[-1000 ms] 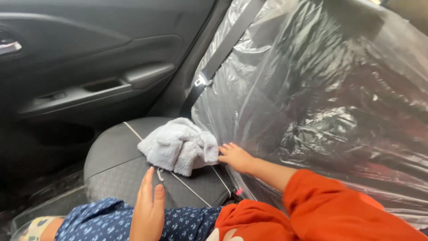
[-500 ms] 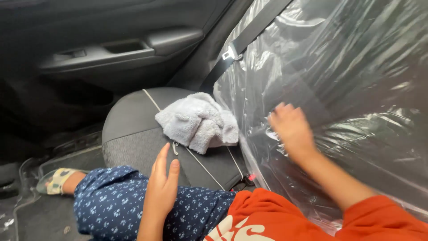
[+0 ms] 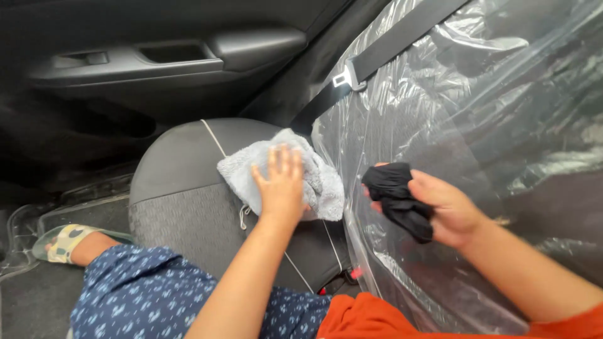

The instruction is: Cleaning the interior components of a car including seats, door panels, and seat belts using cloths.

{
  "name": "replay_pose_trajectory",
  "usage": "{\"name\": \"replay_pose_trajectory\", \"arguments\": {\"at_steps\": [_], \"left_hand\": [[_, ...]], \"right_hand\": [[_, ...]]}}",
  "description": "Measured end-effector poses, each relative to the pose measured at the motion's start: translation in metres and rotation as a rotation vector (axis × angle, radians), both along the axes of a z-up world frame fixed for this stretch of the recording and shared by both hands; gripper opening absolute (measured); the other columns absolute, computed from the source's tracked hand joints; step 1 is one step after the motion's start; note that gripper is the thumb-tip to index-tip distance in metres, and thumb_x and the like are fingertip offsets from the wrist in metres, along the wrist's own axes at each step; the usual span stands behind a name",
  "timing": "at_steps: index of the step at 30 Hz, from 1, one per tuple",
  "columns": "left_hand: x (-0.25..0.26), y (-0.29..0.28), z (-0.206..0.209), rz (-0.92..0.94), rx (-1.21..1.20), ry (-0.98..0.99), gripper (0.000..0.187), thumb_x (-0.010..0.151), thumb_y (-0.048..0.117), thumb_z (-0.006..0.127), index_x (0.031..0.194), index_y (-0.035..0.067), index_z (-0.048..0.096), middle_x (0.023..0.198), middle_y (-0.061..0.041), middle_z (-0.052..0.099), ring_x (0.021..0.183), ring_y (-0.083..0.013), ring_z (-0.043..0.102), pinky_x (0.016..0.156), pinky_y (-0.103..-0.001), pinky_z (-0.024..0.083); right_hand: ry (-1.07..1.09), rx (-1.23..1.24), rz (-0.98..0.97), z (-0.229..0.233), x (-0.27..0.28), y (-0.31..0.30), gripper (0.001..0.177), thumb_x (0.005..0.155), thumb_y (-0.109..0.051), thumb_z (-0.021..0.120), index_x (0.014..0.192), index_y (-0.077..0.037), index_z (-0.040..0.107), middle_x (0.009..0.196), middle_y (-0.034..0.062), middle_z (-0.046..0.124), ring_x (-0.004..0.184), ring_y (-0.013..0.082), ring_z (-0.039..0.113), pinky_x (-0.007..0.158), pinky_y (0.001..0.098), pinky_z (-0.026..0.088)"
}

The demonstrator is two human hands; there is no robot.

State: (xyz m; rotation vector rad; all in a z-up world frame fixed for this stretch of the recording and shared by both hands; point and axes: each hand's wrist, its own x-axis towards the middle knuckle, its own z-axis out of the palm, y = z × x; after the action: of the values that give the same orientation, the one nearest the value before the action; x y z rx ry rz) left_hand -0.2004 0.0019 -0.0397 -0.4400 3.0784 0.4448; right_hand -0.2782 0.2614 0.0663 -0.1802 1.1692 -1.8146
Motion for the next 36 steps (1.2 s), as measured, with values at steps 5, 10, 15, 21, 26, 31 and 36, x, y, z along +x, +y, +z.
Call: {"name": "replay_pose_trajectory", "arguments": {"at_steps": [5,10,15,21,26,31,36], "left_hand": [[-0.038,0.025,-0.131,-0.044,-0.151,-0.009,0.088,0.070,0.024,0.081,0.151,0.031,0.045,0.160,-0.018,0.032,0.145,-0.0376,0.030,0.099,-0.074,0.032],[-0.017,0.009,-0.132,-0.063,-0.119,-0.068,0.037,0.084,0.016,0.072,0.121,0.019,0.071,0.135,-0.013,0.053,0.126,-0.0350,0.052,0.093,-0.062,0.046],[0.014,-0.043,-0.038,0.169,0.167,0.280,0.070,0.059,0.005,0.078,0.127,0.016,0.069,0.107,-0.019,0.062,0.102,-0.0400,0.062,0.080,-0.050,0.053],[0.105,-0.111,0.123,0.445,-0.011,0.505,0.064,0.067,0.024,0.084,0.124,0.003,0.065,0.113,-0.026,0.061,0.106,-0.0467,0.059,0.087,-0.053,0.049],[0.204,-0.123,0.184,0.536,-0.086,0.554,0.070,0.071,0.024,0.093,0.128,-0.001,0.061,0.121,-0.026,0.054,0.109,-0.0418,0.060,0.087,-0.049,0.052],[0.204,-0.154,0.164,0.528,-0.147,0.524,0.062,0.080,0.023,0.095,0.127,-0.001,0.063,0.127,-0.025,0.056,0.112,-0.0416,0.062,0.093,-0.048,0.053],[0.152,-0.197,0.111,0.403,0.001,0.377,0.044,0.087,0.020,0.087,0.116,0.000,0.062,0.126,-0.022,0.061,0.114,-0.0356,0.066,0.098,-0.043,0.054]], "right_hand": [[0.035,0.021,0.053,0.015,-0.027,0.005,0.069,0.096,-0.030,0.064,0.151,0.004,0.040,0.139,0.0221,0.058,0.124,0.0330,0.062,0.106,0.0461,0.048],[-0.043,0.217,0.117,-0.008,-0.027,0.015,0.069,0.093,-0.030,0.062,0.150,0.005,0.043,0.137,0.0233,0.061,0.118,0.0351,0.066,0.099,0.0451,0.050],[0.071,0.184,0.115,0.001,-0.026,0.010,0.066,0.096,-0.027,0.058,0.151,0.007,0.044,0.136,0.0235,0.062,0.116,0.0332,0.065,0.098,0.0427,0.050],[0.161,0.109,0.074,0.010,-0.030,0.003,0.060,0.100,-0.025,0.054,0.151,0.005,0.043,0.135,0.0230,0.061,0.114,0.0342,0.066,0.098,0.0437,0.050],[0.220,0.123,0.069,0.018,-0.028,-0.001,0.057,0.103,-0.023,0.050,0.151,0.006,0.042,0.139,0.0220,0.060,0.112,0.0331,0.065,0.097,0.0428,0.050],[0.210,0.189,0.077,0.013,-0.036,0.006,0.058,0.102,-0.024,0.048,0.153,0.004,0.040,0.139,0.0223,0.059,0.115,0.0330,0.065,0.099,0.0437,0.050],[0.165,0.262,0.065,0.004,-0.039,0.021,0.060,0.102,-0.021,0.050,0.154,0.007,0.040,0.139,0.0270,0.059,0.118,0.0340,0.064,0.101,0.0443,0.048]]}}
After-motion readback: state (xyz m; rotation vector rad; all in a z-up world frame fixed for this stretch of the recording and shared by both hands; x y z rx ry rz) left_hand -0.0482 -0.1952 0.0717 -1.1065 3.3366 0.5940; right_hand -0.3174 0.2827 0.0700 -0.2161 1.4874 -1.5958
